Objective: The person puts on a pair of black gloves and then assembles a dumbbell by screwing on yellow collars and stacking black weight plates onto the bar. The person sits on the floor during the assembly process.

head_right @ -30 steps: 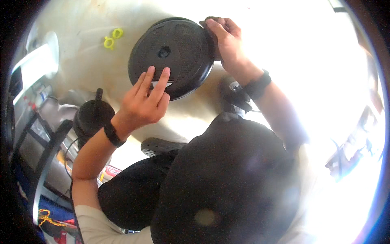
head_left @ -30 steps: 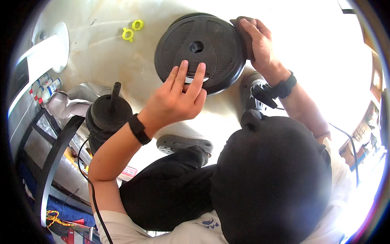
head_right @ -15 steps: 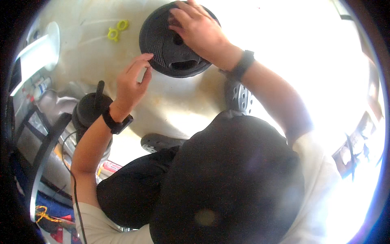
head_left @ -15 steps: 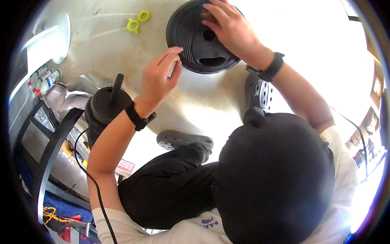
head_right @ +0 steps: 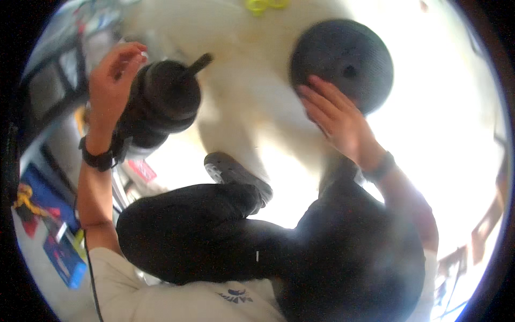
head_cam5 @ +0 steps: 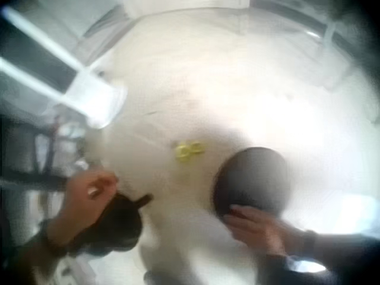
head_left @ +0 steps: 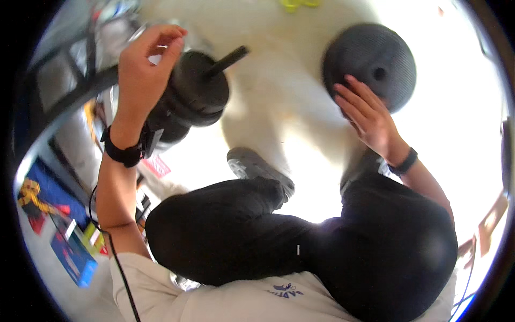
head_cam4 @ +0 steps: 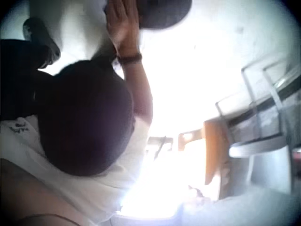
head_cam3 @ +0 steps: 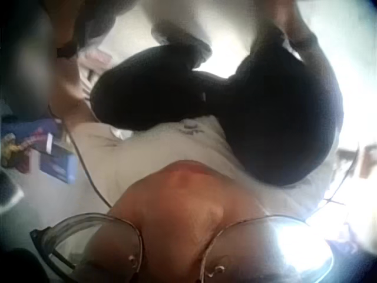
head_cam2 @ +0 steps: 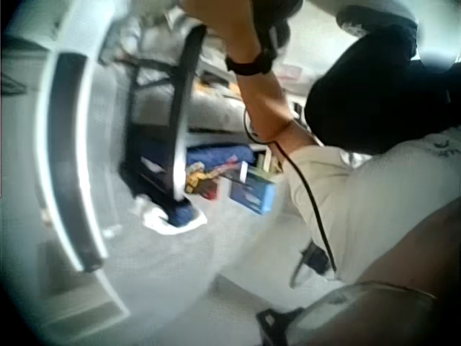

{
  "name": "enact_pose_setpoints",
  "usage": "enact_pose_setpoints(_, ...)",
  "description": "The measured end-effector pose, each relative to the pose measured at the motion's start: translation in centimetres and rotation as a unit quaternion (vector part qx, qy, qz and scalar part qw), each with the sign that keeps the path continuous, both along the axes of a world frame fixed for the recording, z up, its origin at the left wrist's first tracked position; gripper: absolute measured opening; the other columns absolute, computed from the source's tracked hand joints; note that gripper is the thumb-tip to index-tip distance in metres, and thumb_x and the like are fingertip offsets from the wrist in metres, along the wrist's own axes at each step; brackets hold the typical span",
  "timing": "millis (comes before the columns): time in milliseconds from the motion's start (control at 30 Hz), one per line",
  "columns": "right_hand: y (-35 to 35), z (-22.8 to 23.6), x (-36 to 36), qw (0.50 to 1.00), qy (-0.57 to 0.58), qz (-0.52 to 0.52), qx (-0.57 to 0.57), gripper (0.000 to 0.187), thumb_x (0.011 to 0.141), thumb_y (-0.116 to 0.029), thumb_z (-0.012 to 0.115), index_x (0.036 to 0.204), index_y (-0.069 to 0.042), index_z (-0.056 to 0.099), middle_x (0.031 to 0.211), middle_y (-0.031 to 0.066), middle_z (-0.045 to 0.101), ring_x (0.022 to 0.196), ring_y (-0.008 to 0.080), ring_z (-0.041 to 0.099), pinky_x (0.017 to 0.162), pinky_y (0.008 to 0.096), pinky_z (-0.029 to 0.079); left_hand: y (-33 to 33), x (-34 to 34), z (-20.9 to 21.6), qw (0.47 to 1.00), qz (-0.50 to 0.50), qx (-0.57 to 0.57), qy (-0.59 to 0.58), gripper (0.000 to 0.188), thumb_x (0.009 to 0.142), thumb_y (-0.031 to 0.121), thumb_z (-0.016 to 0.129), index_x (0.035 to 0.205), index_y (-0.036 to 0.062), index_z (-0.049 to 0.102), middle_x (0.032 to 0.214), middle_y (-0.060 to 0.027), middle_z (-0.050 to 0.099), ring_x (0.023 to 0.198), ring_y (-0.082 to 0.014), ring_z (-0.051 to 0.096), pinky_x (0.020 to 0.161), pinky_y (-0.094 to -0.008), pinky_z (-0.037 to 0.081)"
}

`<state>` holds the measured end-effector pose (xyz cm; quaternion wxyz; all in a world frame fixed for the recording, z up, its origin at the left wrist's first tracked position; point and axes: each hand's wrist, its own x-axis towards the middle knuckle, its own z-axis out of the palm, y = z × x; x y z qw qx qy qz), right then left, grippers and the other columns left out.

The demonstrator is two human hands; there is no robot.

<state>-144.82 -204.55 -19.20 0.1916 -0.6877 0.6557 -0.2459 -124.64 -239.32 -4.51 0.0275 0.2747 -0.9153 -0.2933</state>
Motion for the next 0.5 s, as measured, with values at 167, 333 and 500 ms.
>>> enact_pose_setpoints(167,-1.7,0.6,-0.6,0.997,0.068,0.029,-0.003,0.027,0.087,-0.004,0.065,0.114,-0.002,0.067,0.135,0.0105,0.059,0.135,0.0327,0.048,0.107,0.0494,0.044,-3.6,14.3,2.9,0.973,0.126,-0.194,-0.014,0.017,0.093,0.006,0.063,0.109,0.0024,0.068,0.103,-0.0057,0.072,0.092,-0.0145,0.068,0.081,-0.0271,0.053)
enact_pose_setpoints(333,-6.5,-0.9,-3.7,0.994,0.080,-0.035,-0.060,0.029,0.096,-0.008,0.055,0.123,0.002,0.059,0.134,0.0171,0.059,0.132,0.0401,0.049,0.108,0.0504,0.040,-1.7,29.3,0.7,0.907,0.360,-0.213,-0.043,0.028,0.090,0.011,0.065,0.117,0.0028,0.063,0.106,-0.0098,0.069,0.098,-0.0222,0.067,0.085,-0.0335,0.052)
enact_pose_setpoints(500,-11.3,-2.2,-4.1,0.993,0.048,-0.103,-0.032,0.026,0.099,-0.004,0.053,0.122,0.005,0.057,0.127,0.0225,0.060,0.124,0.0412,0.054,0.104,0.0470,0.044,0.3,43.0,-6.6,0.820,0.572,-0.014,0.020,0.040,0.095,0.024,0.062,0.128,0.0023,0.057,0.121,-0.0118,0.064,0.112,-0.0222,0.060,0.097,-0.0340,0.045)
